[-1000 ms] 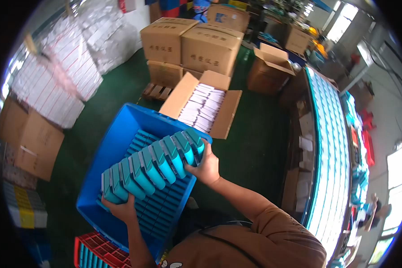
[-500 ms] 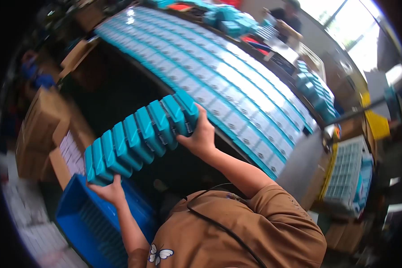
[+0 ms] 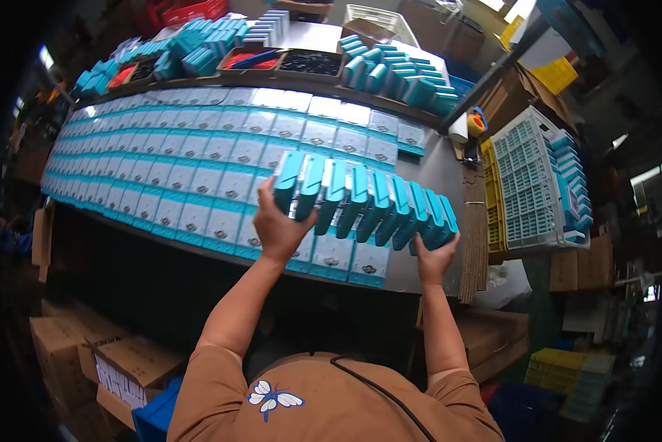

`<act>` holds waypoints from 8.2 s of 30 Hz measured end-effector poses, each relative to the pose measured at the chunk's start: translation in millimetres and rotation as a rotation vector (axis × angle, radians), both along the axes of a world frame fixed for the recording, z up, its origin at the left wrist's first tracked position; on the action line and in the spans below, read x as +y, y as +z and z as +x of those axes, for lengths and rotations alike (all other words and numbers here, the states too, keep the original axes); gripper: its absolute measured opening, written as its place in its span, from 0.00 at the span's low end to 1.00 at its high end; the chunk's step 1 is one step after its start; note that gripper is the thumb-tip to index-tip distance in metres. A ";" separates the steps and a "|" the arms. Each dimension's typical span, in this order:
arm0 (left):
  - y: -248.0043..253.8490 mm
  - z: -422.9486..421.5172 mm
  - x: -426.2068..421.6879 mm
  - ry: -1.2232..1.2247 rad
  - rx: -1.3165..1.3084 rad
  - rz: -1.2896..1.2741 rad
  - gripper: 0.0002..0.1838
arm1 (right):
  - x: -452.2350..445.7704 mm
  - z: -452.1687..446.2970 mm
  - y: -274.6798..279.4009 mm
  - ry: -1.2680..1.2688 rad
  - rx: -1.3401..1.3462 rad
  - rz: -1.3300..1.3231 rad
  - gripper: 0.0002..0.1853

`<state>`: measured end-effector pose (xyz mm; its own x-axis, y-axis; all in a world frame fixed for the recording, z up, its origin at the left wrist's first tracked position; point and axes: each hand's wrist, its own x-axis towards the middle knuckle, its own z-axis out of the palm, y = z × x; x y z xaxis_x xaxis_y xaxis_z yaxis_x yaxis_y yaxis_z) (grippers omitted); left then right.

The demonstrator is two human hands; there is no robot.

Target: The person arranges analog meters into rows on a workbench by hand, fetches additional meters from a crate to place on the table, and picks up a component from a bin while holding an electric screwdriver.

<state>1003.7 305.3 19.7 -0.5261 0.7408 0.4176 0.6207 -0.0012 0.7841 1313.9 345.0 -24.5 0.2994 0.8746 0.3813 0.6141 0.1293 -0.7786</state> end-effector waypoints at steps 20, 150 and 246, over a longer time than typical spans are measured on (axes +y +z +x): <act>-150.0 75.5 149.5 0.001 0.067 0.060 0.52 | 160.0 69.5 -150.9 0.026 0.070 0.101 0.50; -218.5 257.6 79.6 -0.850 0.659 -0.500 0.13 | 79.3 140.6 -162.8 0.553 -0.515 -0.461 0.42; -35.9 99.9 241.8 -0.837 0.465 -0.559 0.58 | 217.9 -29.9 -43.0 0.753 0.393 -0.762 0.41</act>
